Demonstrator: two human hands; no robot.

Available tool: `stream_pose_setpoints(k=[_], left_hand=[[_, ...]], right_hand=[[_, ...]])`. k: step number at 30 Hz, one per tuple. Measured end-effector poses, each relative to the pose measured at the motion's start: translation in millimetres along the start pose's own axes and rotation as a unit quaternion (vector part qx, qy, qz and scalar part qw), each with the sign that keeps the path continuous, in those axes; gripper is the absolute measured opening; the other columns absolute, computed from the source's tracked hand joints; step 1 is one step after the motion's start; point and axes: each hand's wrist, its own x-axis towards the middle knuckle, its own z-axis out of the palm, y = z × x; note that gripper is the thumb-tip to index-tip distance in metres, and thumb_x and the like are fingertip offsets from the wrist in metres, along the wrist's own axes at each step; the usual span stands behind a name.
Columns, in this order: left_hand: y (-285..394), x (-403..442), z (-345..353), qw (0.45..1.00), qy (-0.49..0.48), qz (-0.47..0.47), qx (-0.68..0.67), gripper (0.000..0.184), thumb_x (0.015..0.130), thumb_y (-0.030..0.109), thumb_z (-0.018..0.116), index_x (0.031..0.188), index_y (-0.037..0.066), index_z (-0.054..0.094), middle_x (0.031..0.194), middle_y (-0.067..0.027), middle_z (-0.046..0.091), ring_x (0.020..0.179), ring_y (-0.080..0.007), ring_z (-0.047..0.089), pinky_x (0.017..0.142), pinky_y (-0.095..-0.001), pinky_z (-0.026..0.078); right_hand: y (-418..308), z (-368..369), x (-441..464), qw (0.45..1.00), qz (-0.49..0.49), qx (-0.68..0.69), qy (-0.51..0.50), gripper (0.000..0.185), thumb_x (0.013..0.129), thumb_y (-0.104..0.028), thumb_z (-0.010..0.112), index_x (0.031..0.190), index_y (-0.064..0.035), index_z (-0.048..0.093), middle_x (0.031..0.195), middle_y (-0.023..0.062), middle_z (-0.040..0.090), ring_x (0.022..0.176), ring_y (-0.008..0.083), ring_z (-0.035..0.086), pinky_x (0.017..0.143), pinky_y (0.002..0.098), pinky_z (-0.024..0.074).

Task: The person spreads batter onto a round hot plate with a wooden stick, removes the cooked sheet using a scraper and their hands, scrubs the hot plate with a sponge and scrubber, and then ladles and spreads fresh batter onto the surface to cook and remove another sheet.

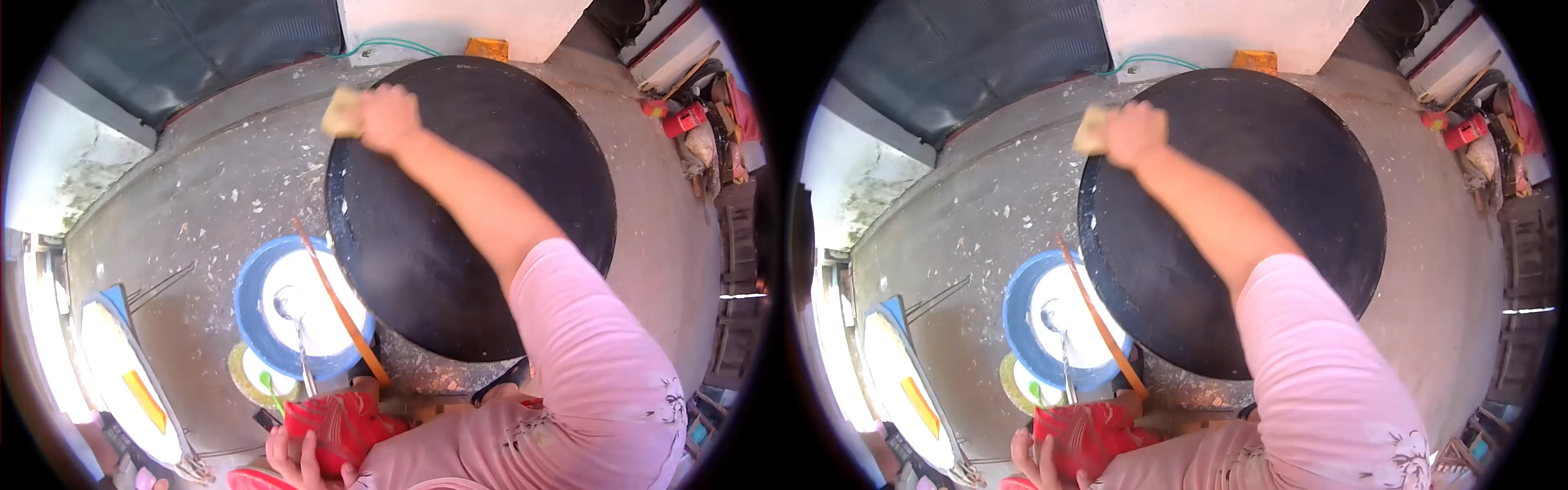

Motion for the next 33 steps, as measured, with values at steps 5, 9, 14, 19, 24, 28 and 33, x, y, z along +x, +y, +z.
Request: stream_pose_setpoints(k=[5,9,14,19,24,28,33], left_hand=[[-7.6,-18.7,0.5,0.999,0.016,0.025,-0.029,0.053,0.068,0.020,0.054,0.116,-0.003,0.049,0.129,-0.0252,0.034,0.115,-0.0393,0.037,0.093,-0.0458,0.031],[-16.4,-33.1,6.5,0.996,0.057,0.022,-0.069,0.050,0.065,0.019,0.055,0.108,-0.005,0.054,0.123,-0.0260,0.041,0.113,-0.0430,0.038,0.094,-0.0526,0.028],[-22.8,-39.1,0.6,0.995,0.068,0.016,-0.069,0.049,0.063,0.016,0.055,0.107,-0.005,0.055,0.123,-0.0254,0.040,0.113,-0.0423,0.038,0.093,-0.0499,0.032],[-27.6,-36.9,2.0,0.995,0.069,0.004,-0.076,0.049,0.063,0.016,0.055,0.107,-0.004,0.055,0.123,-0.0246,0.041,0.113,-0.0423,0.039,0.093,-0.0496,0.032],[-25.2,-34.2,3.1,0.997,0.056,0.010,-0.054,0.050,0.063,0.020,0.055,0.107,-0.003,0.056,0.122,-0.0241,0.043,0.112,-0.0427,0.039,0.094,-0.0522,0.029],[-21.1,-30.2,1.3,0.997,0.061,0.005,-0.051,0.050,0.064,0.021,0.055,0.107,-0.003,0.056,0.122,-0.0240,0.043,0.112,-0.0431,0.039,0.094,-0.0524,0.029],[-26.2,-30.7,2.0,0.995,0.081,0.026,-0.046,0.049,0.067,0.021,0.054,0.111,-0.002,0.055,0.127,-0.0232,0.039,0.116,-0.0390,0.037,0.090,-0.0446,0.032]], right_hand=[[-74.5,-14.7,-147.3,0.965,-0.216,0.150,-0.008,0.017,0.075,-0.026,0.057,0.084,-0.0118,0.061,0.085,0.0087,0.057,0.083,0.0252,0.052,0.070,0.0406,0.0387],[-41.0,-62.9,-301.8,0.928,-0.266,0.260,-0.026,0.045,0.062,-0.009,0.059,0.104,-0.0243,0.063,0.093,0.0041,0.057,0.087,0.0231,0.050,0.075,0.0372,0.0376],[32.0,-122.8,-408.3,0.978,-0.109,0.178,-0.010,0.054,0.059,-0.005,0.059,0.108,-0.0269,0.062,0.104,0.0052,0.054,0.095,0.0256,0.049,0.081,0.0388,0.0366],[27.5,-109.7,-365.4,0.996,-0.068,0.055,0.033,0.047,0.062,-0.007,0.057,0.104,-0.0262,0.064,0.104,0.0049,0.053,0.094,0.0256,0.048,0.081,0.0396,0.0351],[42.7,-71.7,-237.5,0.992,-0.073,-0.004,0.101,0.035,0.066,-0.011,0.056,0.095,-0.0262,0.068,0.092,0.0015,0.052,0.090,0.0210,0.048,0.077,0.0356,0.0368],[67.4,-36.8,-133.2,0.991,0.107,-0.052,0.067,0.014,0.075,-0.014,0.055,0.086,-0.0121,0.063,0.094,0.0041,0.054,0.092,0.0260,0.049,0.077,0.0374,0.0401],[54.9,-41.4,-115.9,0.992,0.095,-0.083,0.023,0.028,0.077,-0.017,0.053,0.102,-0.0243,0.064,0.094,0.0023,0.056,0.095,0.0223,0.050,0.078,0.0366,0.0368]])
